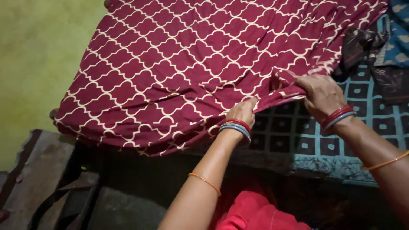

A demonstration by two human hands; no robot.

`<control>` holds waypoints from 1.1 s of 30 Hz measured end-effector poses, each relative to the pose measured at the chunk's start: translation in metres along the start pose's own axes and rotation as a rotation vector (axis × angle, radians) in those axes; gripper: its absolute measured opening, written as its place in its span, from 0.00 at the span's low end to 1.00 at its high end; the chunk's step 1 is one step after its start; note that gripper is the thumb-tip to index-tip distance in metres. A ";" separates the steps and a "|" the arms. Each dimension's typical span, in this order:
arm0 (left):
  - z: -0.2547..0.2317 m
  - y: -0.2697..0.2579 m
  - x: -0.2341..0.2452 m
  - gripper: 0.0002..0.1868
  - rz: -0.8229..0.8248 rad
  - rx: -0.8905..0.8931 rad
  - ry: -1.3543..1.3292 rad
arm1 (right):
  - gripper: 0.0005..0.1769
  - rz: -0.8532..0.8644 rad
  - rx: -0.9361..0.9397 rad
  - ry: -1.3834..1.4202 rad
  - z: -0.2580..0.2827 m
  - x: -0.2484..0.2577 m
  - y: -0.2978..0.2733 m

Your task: The person smooths and folds a maroon patterned bed sheet on a bed. They repeatedly press and align the fabric, then fold it into a compact stack. Other folded textiles are visible nearby.

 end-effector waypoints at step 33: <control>0.031 -0.053 -0.036 0.17 0.093 0.174 -0.025 | 0.21 0.163 0.139 -0.079 -0.007 0.002 -0.062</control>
Point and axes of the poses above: each hand's wrist, its own y-axis towards the middle knuckle, its own x-axis out of the back of the hand, z = x × y, the point moved 2 cm from there along y, towards the middle knuckle
